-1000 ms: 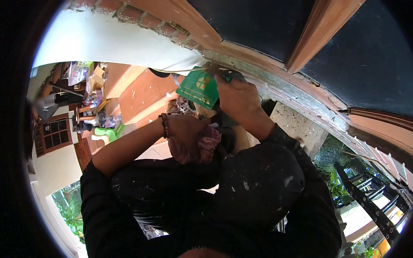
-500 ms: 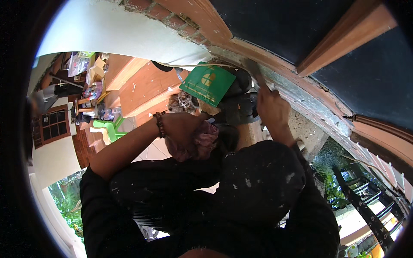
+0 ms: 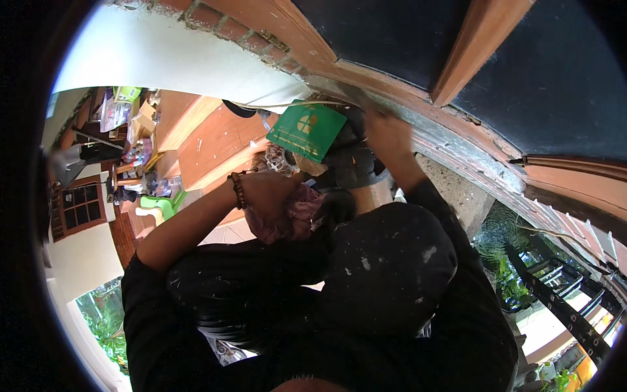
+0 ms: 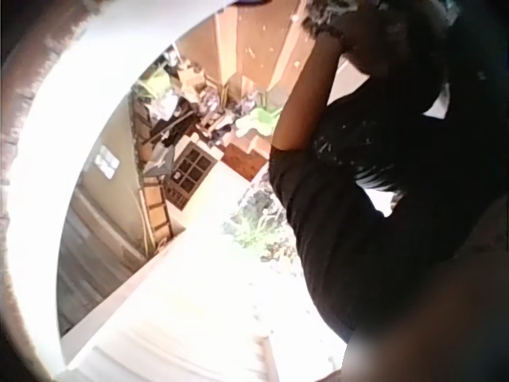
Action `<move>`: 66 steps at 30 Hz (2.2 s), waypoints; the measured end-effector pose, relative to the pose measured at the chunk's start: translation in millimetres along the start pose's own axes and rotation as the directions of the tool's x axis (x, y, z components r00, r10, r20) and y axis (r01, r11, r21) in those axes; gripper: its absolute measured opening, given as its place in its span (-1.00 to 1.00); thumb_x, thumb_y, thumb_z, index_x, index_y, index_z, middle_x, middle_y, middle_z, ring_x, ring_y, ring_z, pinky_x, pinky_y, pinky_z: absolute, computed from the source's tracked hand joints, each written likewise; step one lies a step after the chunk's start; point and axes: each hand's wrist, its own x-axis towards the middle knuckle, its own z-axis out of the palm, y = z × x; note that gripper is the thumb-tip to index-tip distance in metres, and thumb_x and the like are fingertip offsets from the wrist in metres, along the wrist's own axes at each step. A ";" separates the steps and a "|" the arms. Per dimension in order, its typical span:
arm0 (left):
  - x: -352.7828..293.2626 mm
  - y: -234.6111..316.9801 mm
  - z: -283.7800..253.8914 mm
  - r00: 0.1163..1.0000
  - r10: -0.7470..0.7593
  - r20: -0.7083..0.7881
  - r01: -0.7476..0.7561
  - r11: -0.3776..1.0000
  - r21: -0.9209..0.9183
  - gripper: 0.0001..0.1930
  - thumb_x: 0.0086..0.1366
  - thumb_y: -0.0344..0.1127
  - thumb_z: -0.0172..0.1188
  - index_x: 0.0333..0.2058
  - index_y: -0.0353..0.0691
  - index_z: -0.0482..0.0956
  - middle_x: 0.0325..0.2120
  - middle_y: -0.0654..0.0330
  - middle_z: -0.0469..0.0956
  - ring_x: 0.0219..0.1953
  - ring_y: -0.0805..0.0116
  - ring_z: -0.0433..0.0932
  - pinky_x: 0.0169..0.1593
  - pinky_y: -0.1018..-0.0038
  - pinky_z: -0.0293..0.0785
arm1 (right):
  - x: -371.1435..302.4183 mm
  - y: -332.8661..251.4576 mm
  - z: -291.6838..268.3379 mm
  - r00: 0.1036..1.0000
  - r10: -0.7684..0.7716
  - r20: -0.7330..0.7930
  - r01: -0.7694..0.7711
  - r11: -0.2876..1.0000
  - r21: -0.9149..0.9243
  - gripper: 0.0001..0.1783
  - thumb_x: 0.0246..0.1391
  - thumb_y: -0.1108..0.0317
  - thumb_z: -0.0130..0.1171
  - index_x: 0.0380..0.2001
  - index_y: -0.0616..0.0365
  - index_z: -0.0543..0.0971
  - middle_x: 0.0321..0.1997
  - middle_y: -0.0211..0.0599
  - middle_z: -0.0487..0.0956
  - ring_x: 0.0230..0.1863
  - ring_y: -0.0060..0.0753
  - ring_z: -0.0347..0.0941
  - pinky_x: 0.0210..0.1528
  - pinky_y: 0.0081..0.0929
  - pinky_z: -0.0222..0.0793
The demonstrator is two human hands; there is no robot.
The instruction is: Repairing or scraping a wall surface near a door frame.
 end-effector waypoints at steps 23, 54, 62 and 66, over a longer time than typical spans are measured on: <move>10.7 3.0 -11.7 0.991 0.133 -0.024 -0.134 0.989 -0.060 -0.01 -0.25 -0.01 0.64 0.10 -0.45 0.36 -0.22 -0.06 0.69 -0.11 0.14 0.68 -0.04 0.31 0.60 | -87.5 32.3 -65.0 0.950 0.291 0.114 -0.282 0.956 -0.084 -0.43 0.31 0.13 0.09 0.38 -0.43 0.36 -0.40 -0.07 0.67 -0.44 -0.03 0.65 -0.40 -0.12 0.57; 16.3 12.7 -15.0 0.989 0.092 0.120 -0.089 0.996 -0.022 -0.19 -0.23 0.00 0.63 -0.04 -0.35 0.52 -0.18 0.05 0.69 -0.12 0.25 0.67 -0.02 0.36 0.59 | -181.7 36.7 -119.1 0.821 0.564 -0.089 -0.548 0.822 0.158 -0.50 0.38 0.26 0.02 0.36 -0.25 0.42 -0.28 -0.02 0.64 -0.38 0.00 0.65 -0.41 -0.11 0.53; 13.6 22.0 -16.1 0.994 0.102 0.036 -0.096 0.985 -0.146 -0.21 -0.18 0.01 0.63 -0.06 -0.37 0.51 -0.20 0.03 0.68 -0.10 0.24 0.67 -0.02 0.36 0.58 | -5.2 -60.8 -6.9 0.994 0.011 -0.113 0.026 0.947 0.319 -0.42 0.27 0.19 0.09 0.35 -0.14 0.36 -0.29 0.11 0.63 -0.46 0.14 0.61 -0.40 -0.01 0.59; 17.4 6.7 -10.7 0.971 0.033 -0.238 -0.032 0.999 0.005 -0.31 -0.15 -0.02 0.61 -0.14 -0.35 0.54 -0.22 0.06 0.69 -0.12 0.28 0.66 -0.05 0.37 0.58 | 31.0 -48.0 21.3 0.973 -0.097 -0.208 0.123 0.986 0.114 -0.50 0.29 0.17 0.08 0.29 -0.14 0.46 -0.38 0.02 0.64 -0.48 0.07 0.62 -0.50 -0.14 0.58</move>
